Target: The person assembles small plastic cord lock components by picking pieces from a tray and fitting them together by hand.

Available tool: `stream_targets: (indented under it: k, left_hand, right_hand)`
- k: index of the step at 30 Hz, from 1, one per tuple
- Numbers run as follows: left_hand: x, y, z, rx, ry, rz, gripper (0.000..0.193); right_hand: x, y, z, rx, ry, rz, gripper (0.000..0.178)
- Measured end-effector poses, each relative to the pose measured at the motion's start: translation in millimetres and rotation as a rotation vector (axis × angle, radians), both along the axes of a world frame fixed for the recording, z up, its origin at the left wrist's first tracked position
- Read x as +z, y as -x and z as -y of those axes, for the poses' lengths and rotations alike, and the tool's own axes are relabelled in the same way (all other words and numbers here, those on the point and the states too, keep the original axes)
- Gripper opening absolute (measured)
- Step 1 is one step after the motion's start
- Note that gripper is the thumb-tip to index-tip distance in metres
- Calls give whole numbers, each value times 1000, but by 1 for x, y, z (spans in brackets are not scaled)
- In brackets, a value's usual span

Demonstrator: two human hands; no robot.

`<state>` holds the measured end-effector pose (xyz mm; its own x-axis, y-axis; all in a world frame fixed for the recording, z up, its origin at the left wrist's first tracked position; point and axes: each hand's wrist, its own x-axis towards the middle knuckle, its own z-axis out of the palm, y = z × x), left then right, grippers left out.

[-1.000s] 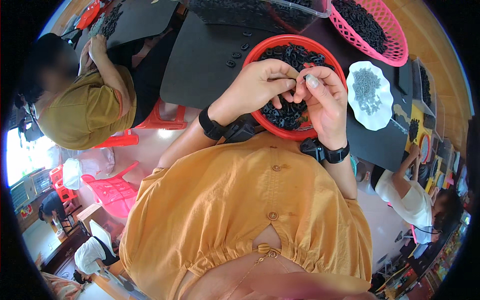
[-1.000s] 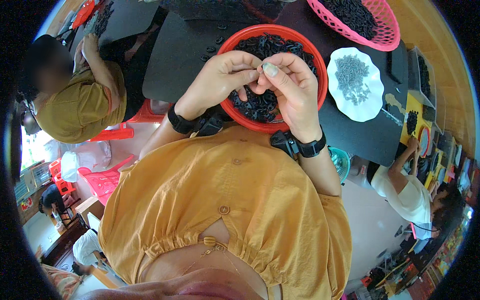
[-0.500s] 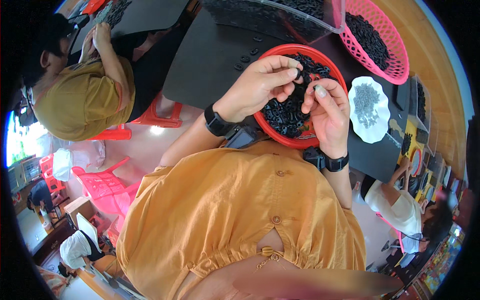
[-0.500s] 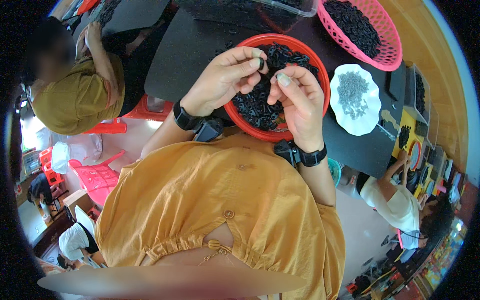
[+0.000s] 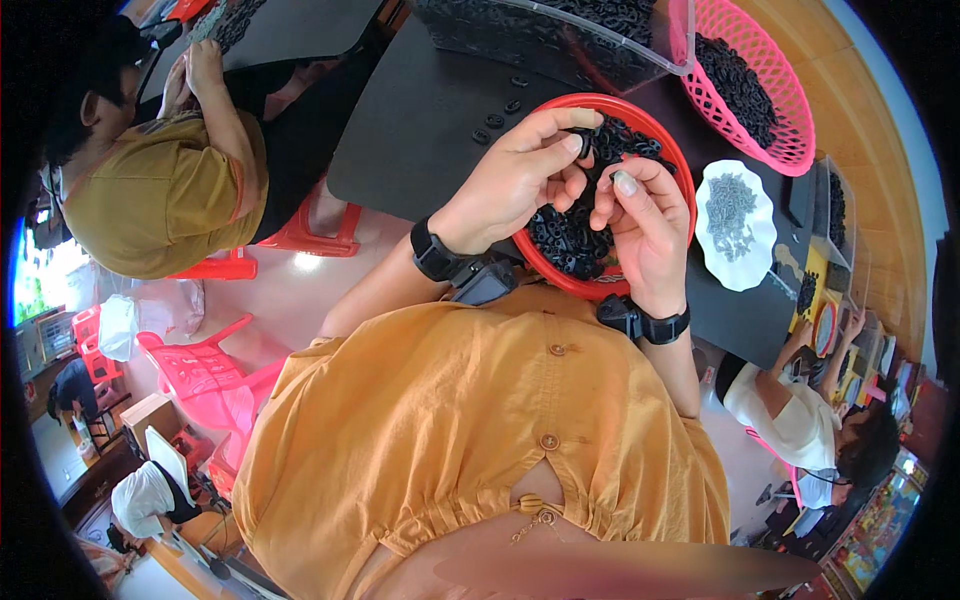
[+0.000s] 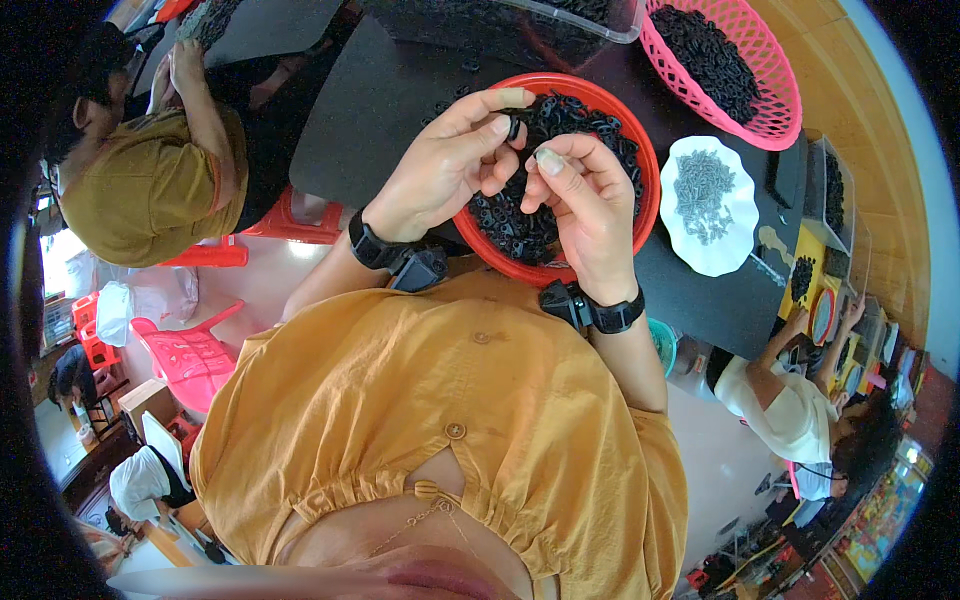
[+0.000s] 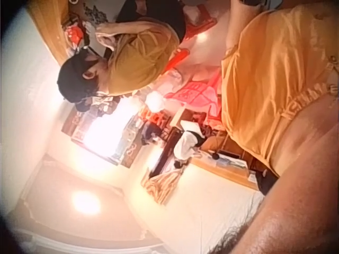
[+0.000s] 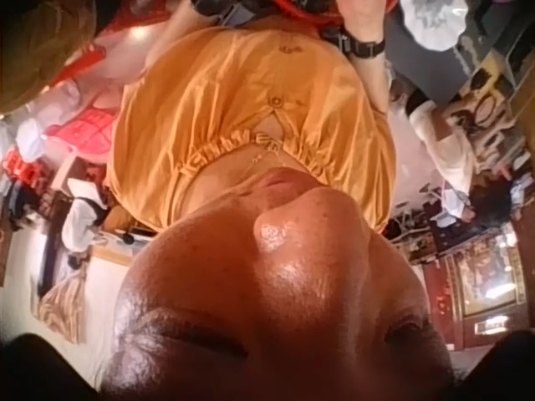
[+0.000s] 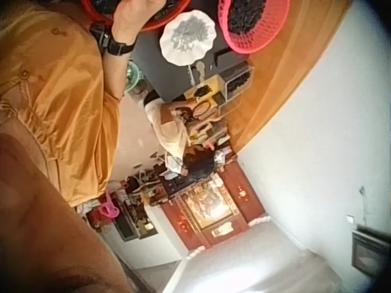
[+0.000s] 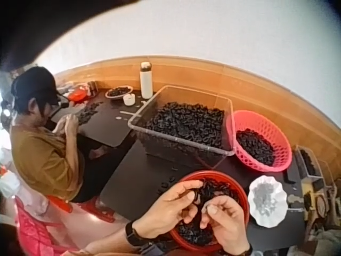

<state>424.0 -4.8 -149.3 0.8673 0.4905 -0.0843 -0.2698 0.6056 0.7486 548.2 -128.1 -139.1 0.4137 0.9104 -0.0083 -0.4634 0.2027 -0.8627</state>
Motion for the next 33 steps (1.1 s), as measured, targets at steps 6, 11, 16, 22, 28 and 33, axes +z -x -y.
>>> stream_targets:
  k: [6,11,16,22,28,33]
  left_hand:
    - [-6,-2,-2,26,56,-5,23]
    - [-9,-2,1,15,-64,-33,22]
    - [-1,-2,6,21,-172,-93,20]
    - [1,1,10,50,-329,-192,16]
    - [-5,-6,7,118,-326,-145,19]
    - [-6,0,-3,108,-329,-170,20]
  right_hand:
    - [-3,4,-1,13,36,11,15]
    - [-8,2,-2,-8,25,-19,15]
    - [-5,-3,1,-36,31,-33,16]
    - [-4,-10,7,-11,11,-28,15]
    - [-2,-18,6,-43,61,9,15]
    - [-6,-40,24,-126,114,81,15]
